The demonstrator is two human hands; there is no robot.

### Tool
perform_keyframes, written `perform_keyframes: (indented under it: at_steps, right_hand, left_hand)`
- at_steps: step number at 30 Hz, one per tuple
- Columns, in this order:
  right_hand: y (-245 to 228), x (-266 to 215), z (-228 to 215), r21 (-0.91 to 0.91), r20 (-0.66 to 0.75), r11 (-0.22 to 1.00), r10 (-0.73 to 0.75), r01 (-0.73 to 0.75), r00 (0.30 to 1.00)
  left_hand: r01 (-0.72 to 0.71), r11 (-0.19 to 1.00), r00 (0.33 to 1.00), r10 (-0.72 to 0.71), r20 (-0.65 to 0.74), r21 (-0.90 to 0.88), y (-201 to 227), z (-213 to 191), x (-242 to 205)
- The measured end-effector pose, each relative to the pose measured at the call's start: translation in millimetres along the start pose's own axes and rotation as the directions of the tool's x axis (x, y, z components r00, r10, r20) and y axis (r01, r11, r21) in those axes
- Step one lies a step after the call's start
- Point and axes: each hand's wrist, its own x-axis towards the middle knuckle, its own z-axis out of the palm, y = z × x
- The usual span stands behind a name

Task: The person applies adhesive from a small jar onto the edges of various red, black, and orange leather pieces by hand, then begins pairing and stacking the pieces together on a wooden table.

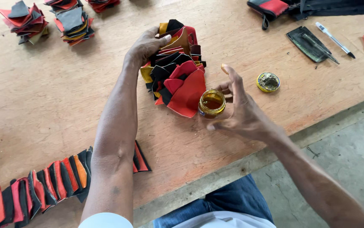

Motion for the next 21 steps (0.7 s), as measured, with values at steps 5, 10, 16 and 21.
perform_keyframes:
  at_steps: [5,10,16,21]
  right_hand:
    - [5.4,-11.8,0.8,-0.077,-0.167,0.997,-0.008,-0.005,0.986]
    - [18.0,-32.3,-21.8,-0.155,-0.185,0.987,0.006,-0.035,0.983]
    - [30.9,-50.9,-27.6,-0.074,-0.198,0.995,0.051,-0.066,0.979]
    - [28.3,-56.4,-19.2,0.01,-0.197,0.997,0.075,-0.075,0.978]
  left_hand:
    - [-0.016,0.995,0.999,0.013,0.033,0.102,-3.2,5.8,3.0]
    - [-0.022,0.992,0.991,0.006,0.132,0.122,-0.4,22.5,4.0]
    - [-0.057,0.994,0.992,0.045,0.119,0.093,-9.7,29.5,16.5]
    - [-0.203,0.888,0.958,0.268,-0.105,0.412,9.0,-11.4,-9.6]
